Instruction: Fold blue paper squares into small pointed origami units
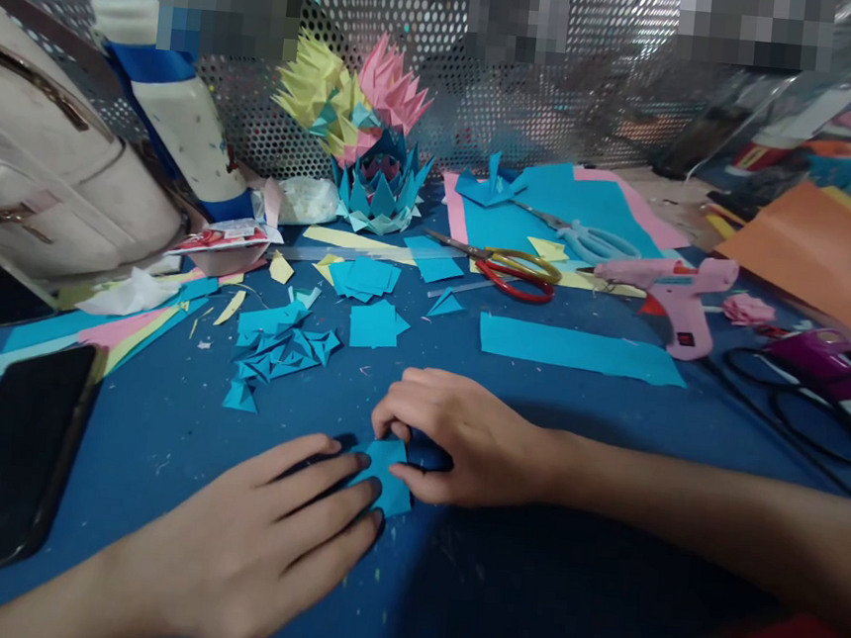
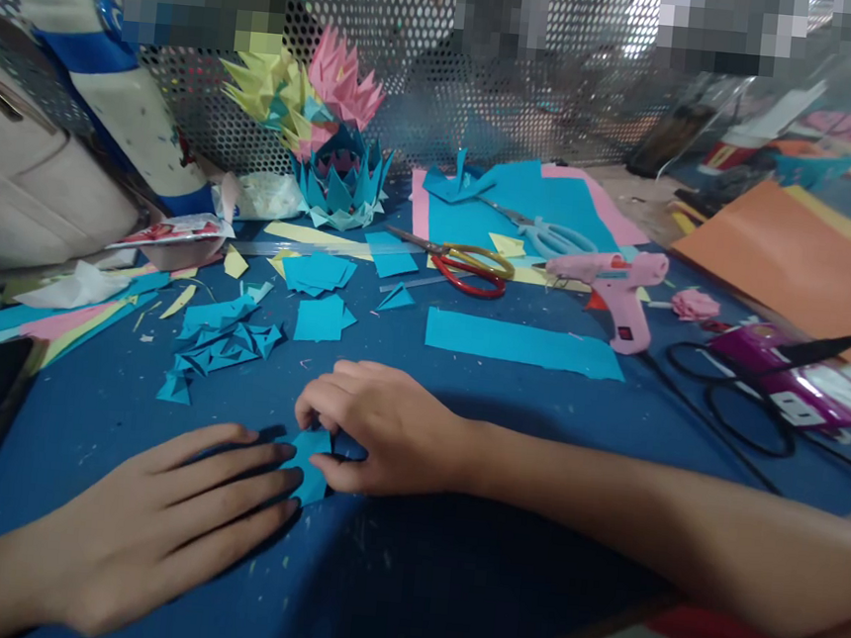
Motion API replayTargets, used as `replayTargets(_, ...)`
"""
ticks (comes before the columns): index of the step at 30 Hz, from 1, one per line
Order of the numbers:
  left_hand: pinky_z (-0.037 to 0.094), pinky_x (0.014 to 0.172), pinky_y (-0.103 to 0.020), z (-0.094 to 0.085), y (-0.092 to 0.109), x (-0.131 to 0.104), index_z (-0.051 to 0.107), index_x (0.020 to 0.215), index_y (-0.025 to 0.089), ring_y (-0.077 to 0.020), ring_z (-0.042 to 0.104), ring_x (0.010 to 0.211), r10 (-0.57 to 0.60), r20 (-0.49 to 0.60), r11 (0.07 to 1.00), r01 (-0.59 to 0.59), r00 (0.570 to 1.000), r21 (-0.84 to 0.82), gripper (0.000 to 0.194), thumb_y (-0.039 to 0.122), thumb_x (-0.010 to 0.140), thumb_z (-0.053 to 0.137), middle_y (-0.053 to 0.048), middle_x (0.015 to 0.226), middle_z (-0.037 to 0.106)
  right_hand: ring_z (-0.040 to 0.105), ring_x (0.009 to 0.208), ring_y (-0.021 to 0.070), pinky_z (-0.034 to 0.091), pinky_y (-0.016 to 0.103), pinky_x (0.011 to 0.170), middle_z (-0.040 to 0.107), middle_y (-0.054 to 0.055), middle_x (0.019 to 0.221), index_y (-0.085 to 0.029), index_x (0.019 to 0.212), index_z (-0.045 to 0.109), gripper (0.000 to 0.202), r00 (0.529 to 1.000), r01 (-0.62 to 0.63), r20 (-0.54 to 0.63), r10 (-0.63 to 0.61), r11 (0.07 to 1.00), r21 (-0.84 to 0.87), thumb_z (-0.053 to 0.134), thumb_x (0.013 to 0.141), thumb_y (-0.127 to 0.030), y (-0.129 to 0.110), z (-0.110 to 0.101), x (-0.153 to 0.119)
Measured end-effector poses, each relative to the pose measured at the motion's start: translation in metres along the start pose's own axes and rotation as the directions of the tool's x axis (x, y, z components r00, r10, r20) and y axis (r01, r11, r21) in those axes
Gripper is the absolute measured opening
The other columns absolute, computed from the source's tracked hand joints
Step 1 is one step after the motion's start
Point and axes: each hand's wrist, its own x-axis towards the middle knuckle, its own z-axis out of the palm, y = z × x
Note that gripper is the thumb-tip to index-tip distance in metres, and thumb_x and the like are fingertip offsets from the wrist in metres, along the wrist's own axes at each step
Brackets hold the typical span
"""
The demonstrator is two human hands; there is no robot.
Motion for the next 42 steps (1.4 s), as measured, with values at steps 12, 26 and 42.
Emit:
replayTargets(12, 0.041, 0.105, -0.043, 0.004, -0.004, 0.005, 0.067, 0.119, 0.013, -0.0252, 0.061, 0.112, -0.106, -0.019, 0.992, 0.107, 0.994, 0.066, 0.038, 0.015, 0.105, 0.032, -0.009, 0.121, 0.069, 0.056, 0.082, 0.0133, 0.041, 0.024, 0.075, 0.068, 0.0, 0.084, -0.018, 0.096, 0.066, 0.008, 0.987, -0.113, -0.104, 0.127, 0.985, 0.13, 0.066, 0.089, -0.015, 0.005, 0.001, -0.001)
replayTargets(26, 0.039, 0.107, -0.043, 0.006, -0.003, 0.003, 0.066, 0.122, 0.01, -0.0253, 0.061, 0.112, -0.183, -0.01, 0.98, 0.183, 0.983, 0.082, 0.038, 0.013, 0.104, 0.033, -0.012, 0.124, 0.068, 0.055, 0.08, 0.0148, 0.032, 0.03, 0.074, 0.07, 0.001, 0.088, -0.02, 0.091, 0.068, 0.017, 0.98, 0.016, -0.189, -0.055, 0.98, -0.2, 0.054, 0.1, -0.026, 0.006, 0.005, -0.007)
replayTargets(42, 0.034, 0.11, -0.044, 0.006, -0.006, 0.003, 0.063, 0.126, 0.01, -0.0265, 0.055, 0.122, -0.2, 0.038, 0.979, 0.198, 0.979, 0.036, 0.037, 0.012, 0.101, 0.036, -0.013, 0.135, 0.061, 0.055, 0.078, 0.0165, 0.031, 0.038, 0.072, 0.07, 0.001, 0.096, -0.023, 0.094, 0.062, 0.029, 0.981, 0.167, -0.021, -0.192, 0.898, -0.408, 0.036, 0.107, -0.028, 0.013, -0.005, -0.005)
